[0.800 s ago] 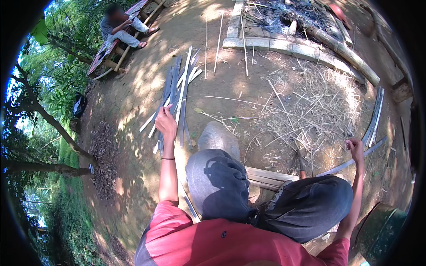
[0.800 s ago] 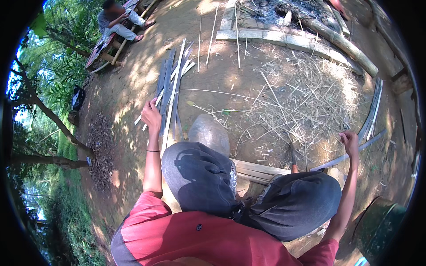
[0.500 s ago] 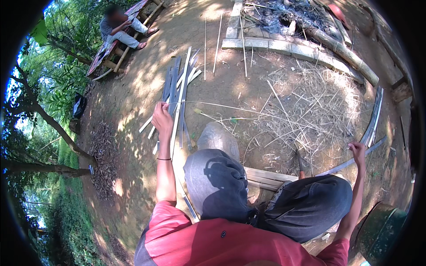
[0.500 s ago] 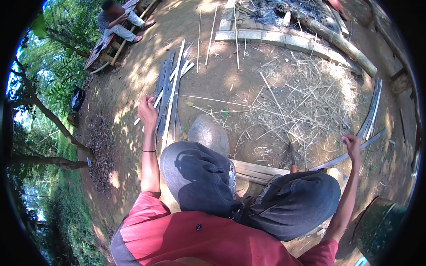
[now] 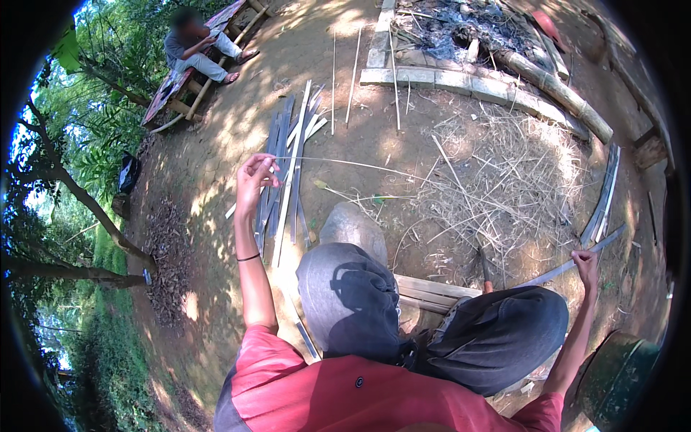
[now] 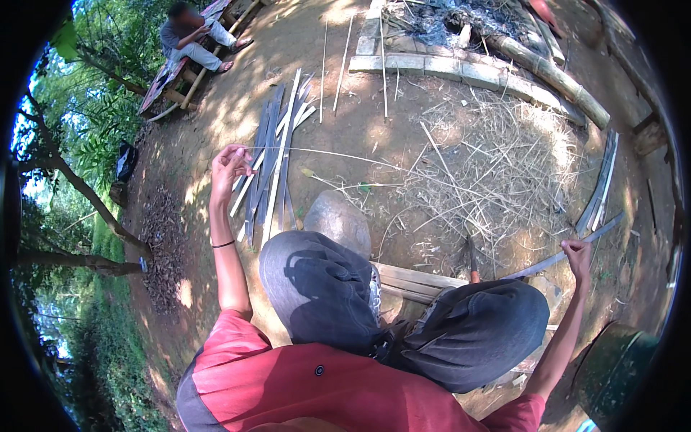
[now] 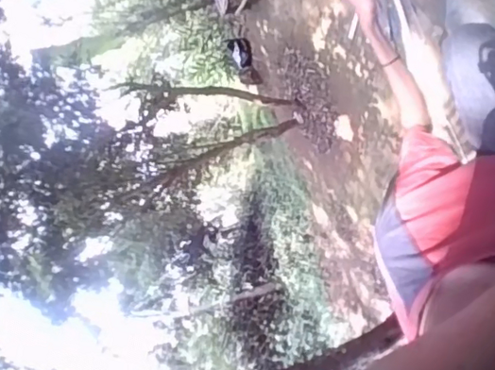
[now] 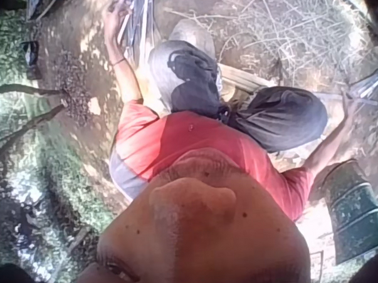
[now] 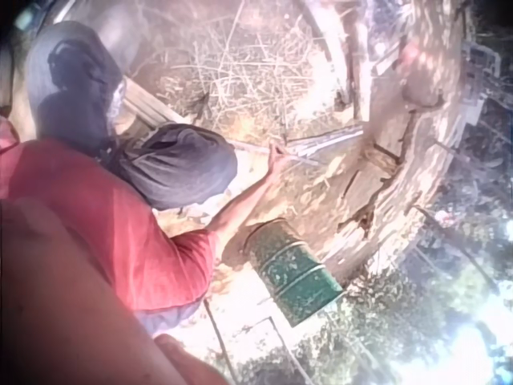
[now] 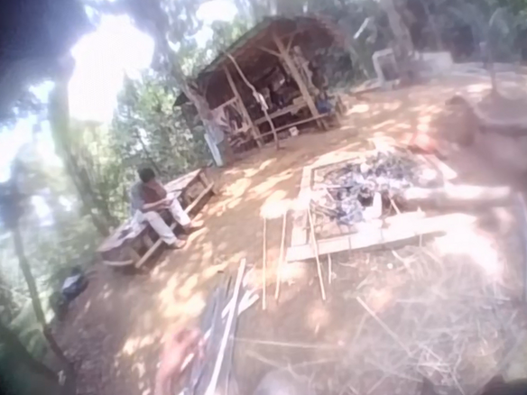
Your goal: The person thins a bamboo strip by shaving it with a machete. They hold the long, thin strip in one hand and repeatedly run the blade along its length to smooth or thin it while sitting on a wooden bench.
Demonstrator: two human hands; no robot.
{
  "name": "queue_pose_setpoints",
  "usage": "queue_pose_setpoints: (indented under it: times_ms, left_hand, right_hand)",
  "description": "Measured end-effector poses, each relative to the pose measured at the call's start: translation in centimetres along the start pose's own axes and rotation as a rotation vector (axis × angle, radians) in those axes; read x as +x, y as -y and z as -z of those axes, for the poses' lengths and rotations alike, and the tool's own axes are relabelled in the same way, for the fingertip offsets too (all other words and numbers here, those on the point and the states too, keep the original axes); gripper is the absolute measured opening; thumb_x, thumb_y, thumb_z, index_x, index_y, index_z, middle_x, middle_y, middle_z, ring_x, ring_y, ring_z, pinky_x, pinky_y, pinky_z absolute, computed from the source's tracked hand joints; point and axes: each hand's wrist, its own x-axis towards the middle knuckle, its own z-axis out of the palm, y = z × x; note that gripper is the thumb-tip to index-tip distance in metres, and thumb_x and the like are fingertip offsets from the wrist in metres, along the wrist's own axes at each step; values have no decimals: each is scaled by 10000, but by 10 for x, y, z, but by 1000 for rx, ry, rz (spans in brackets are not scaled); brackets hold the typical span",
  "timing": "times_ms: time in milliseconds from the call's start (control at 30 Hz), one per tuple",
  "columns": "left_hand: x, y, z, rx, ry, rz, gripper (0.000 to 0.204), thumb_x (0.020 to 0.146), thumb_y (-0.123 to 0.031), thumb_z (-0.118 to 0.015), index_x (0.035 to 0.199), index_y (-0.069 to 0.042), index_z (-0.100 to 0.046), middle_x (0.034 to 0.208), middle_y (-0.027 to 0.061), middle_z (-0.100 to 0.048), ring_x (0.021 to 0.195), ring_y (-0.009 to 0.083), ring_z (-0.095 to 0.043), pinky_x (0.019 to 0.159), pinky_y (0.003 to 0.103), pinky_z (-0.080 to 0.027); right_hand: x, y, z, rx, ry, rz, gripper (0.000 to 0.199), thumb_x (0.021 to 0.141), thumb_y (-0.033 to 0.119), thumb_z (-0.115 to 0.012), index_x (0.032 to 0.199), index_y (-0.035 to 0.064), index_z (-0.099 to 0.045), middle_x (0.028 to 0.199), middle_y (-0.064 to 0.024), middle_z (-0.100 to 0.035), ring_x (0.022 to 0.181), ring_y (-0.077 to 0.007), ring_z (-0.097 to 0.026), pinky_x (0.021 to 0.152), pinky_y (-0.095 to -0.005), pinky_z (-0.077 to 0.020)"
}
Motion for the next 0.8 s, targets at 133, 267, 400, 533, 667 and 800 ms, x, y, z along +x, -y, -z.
queue_pose_setpoints:
  times_ms: [133,267,400,533,667,800]
  left_hand:
    - [6,9,10,-83,-33,30,269,962,-244,-582,1078,-1,-593,849,86,-633,577,128,-599,617,319,-592]
    - [20,7,14,-56,-103,80,370,959,-325,-580,1136,0,-558,860,114,-644,584,148,-622,595,319,-593]
    - [30,23,10,96,-219,301,780,892,-631,-518,1269,50,-476,870,150,-647,574,169,-634,475,295,-570]
    - [56,19,-28,-66,-34,389,570,946,-546,-492,1178,-25,-513,844,123,-620,574,155,-623,537,357,-604]
    - [100,-13,-93,-177,-21,240,467,937,-493,-555,1066,-44,-551,841,90,-631,582,136,-618,555,334,-606]
    - [108,-58,-111,-222,25,127,442,968,-443,-526,1089,-17,-537,897,106,-612,598,125,-619,565,324,-603]
  right_hand:
    - [-5,23,-7,22,-6,-61,258,825,209,-744,694,-8,-699,611,42,-575,573,-43,-466,519,-241,-339]
    - [-7,28,-14,28,33,-72,280,815,243,-767,688,0,-708,594,43,-573,546,-42,-459,493,-241,-330]
    - [3,59,-26,41,41,-55,261,801,254,-793,735,7,-742,569,50,-566,519,-34,-442,465,-242,-311]
    - [13,106,-41,41,90,-73,312,776,317,-818,759,12,-757,612,10,-642,562,-44,-503,492,-252,-365]
    - [8,81,-50,121,47,-44,325,791,374,-800,789,51,-773,627,12,-658,577,-43,-515,510,-258,-382]
    - [2,113,-81,172,120,-52,353,804,405,-783,782,53,-771,594,46,-611,562,-49,-487,526,-255,-392]
